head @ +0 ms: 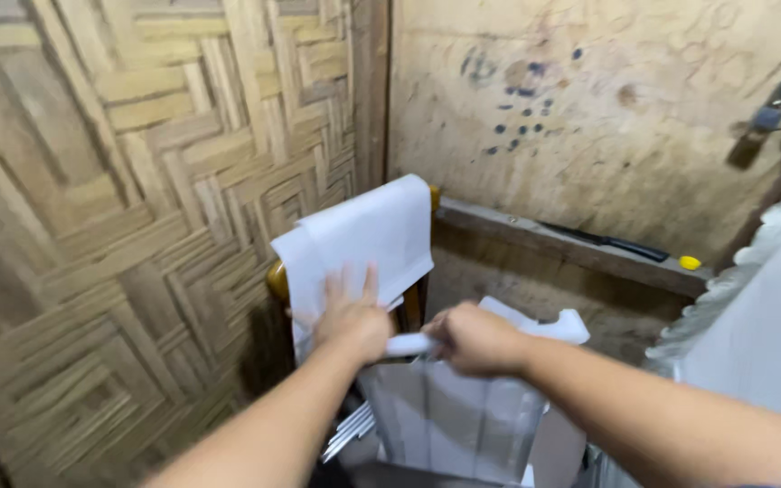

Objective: The person assembles a white plastic drying rack by inserting metal rods into sleeves and attaching a plastic crossbar. They repeatedly adjust the crossbar and rods to secure the frame.

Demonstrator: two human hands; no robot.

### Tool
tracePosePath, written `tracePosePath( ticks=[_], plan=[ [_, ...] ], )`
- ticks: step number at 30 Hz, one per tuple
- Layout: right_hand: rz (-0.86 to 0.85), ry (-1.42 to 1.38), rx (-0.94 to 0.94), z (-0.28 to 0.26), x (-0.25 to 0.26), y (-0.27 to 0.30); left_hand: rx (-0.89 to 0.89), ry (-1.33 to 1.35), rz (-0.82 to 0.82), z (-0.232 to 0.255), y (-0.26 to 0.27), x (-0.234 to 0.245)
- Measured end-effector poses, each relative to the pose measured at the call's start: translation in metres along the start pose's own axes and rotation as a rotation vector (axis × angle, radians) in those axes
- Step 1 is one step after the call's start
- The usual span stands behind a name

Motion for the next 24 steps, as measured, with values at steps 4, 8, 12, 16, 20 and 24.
tracePosePath(
  ticks=[4, 8, 12, 16, 20, 24],
  plan=[
    [0.105, -0.016, 0.110, -0.002, -0.007, -0.005, 0.112, 0.033, 0.078, -0.023, -0.004, -0.012],
    [-0.021, -0.164, -0.085, 0.026, -0.002, -0.004, 0.069, 0.198, 0.505, -0.010, 0.017, -0.018],
    [-0.189, -0.479, -0.133, 0.034, 0.007, -0.027, -0.273, 0.470, 0.465, 0.004, 0.068, -0.050],
    [-0.311, -0.608, -0.238, 0.043, 0.009, -0.029, -0.129, 0.653, 0.500, 0.021, 0.079, -0.089],
    [-0.364, -0.580, -0.278, 0.042, 0.013, -0.030, 0.323, 1.463, 0.147, 0.033, 0.048, -0.113],
    [-0.383, -0.608, -0.302, 0.040, 0.015, -0.030, 0.471, 1.728, -0.048, 0.039, 0.033, -0.125]
  ],
)
Point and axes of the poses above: each hand's wrist, its own y-axis away from the middle knuckle, its own x-axis out of the back of the hand, z = x × y, the point moved 2 cm from there along -y, towards the middle knuckle
